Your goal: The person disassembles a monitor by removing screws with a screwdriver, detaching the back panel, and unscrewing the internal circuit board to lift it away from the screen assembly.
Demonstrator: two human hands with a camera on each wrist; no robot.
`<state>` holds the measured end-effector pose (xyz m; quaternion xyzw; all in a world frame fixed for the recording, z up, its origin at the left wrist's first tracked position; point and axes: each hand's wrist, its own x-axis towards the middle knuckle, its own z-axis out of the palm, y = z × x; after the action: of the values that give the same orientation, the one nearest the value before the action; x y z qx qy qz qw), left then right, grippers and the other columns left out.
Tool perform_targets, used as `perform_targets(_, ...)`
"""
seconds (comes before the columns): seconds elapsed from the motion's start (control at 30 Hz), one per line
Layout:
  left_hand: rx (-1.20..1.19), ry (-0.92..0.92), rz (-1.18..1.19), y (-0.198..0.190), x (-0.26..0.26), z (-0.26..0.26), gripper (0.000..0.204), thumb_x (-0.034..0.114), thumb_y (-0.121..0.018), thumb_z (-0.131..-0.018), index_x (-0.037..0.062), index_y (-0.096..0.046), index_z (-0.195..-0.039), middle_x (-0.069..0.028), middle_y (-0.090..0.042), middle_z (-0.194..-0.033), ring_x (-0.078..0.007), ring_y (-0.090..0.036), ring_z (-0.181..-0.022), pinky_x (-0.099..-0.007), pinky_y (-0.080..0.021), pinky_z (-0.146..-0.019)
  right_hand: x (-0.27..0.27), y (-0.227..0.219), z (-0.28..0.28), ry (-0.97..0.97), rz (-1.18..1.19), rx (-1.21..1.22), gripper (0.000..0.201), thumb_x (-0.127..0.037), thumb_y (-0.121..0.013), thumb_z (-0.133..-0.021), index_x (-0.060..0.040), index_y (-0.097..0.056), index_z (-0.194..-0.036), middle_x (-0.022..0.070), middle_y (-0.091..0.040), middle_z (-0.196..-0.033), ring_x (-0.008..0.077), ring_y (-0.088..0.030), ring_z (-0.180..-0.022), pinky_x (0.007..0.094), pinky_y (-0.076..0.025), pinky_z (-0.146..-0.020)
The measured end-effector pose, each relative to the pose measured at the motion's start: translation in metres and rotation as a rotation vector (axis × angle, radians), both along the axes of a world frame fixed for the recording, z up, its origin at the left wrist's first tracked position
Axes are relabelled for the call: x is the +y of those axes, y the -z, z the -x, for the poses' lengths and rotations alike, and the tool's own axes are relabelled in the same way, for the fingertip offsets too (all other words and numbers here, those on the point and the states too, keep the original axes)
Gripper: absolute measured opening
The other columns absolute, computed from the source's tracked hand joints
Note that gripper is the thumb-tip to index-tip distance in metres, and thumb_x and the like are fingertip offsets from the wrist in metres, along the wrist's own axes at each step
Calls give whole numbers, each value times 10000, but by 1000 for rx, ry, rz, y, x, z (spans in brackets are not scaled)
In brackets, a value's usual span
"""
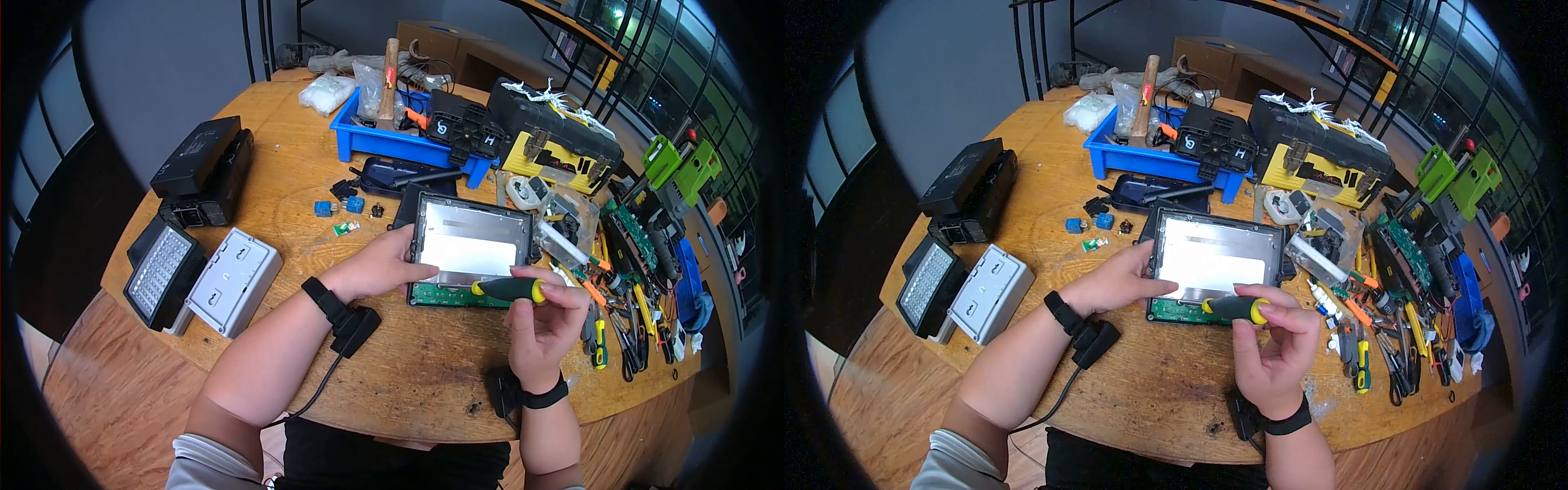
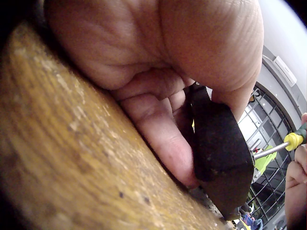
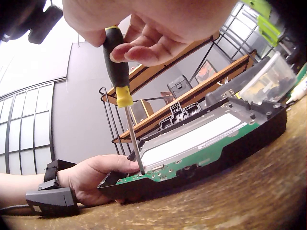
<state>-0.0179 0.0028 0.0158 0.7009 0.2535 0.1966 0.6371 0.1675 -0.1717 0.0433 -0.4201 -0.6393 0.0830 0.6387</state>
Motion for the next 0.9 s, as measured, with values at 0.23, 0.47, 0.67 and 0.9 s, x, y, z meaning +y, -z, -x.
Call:
perform_targets(0.23, -5, 10, 23, 1, 1, 0, 563, 135, -735, -938, 26, -446, -1408, -41, -674, -1067, -79, -628, -848, -224, -524, -626, 1, 0, 0, -1, 1, 4, 390, 77, -656, -910, -92, -402, -1154, 262, -621, -1238, 246, -658, -1069, 290, -517, -841)
perform_targets(0.47, 2, 20, 10, 2, 2, 0, 569, 134, -730, -944, 17, -430, -1412, -39, -668, -1094, -75, -629, -880, -226, -533, -638, 3, 0, 0, 35, -29, -98, 337, 1, -617, -975, -117, -386, -1190, 275, -611, -1231, 101, -574, -714, 200, -491, -596)
perform_targets(0.67, -14, 22, 10, 5, 3, -1, 566, 127, -729, -945, 19, -430, -1413, -32, -666, -1086, -70, -624, -877, -224, -530, -636, 1, 0, 1, -1, 5, -1, 406, 77, -657, -908, -93, -392, -1164, 261, -622, -1234, 241, -661, -1049, 283, -514, -834)
perform_targets(0.9, -27, 22, 8, 3, 1, 0, 563, 131, -731, -944, 20, -434, -1410, -30, -666, -1065, -67, -619, -851, -222, -526, -626, 1, 1, 1, 3, 4, 0, 398, 70, -655, -913, -94, -392, -1162, 261, -625, -1230, 234, -656, -1043, 281, -506, -827)
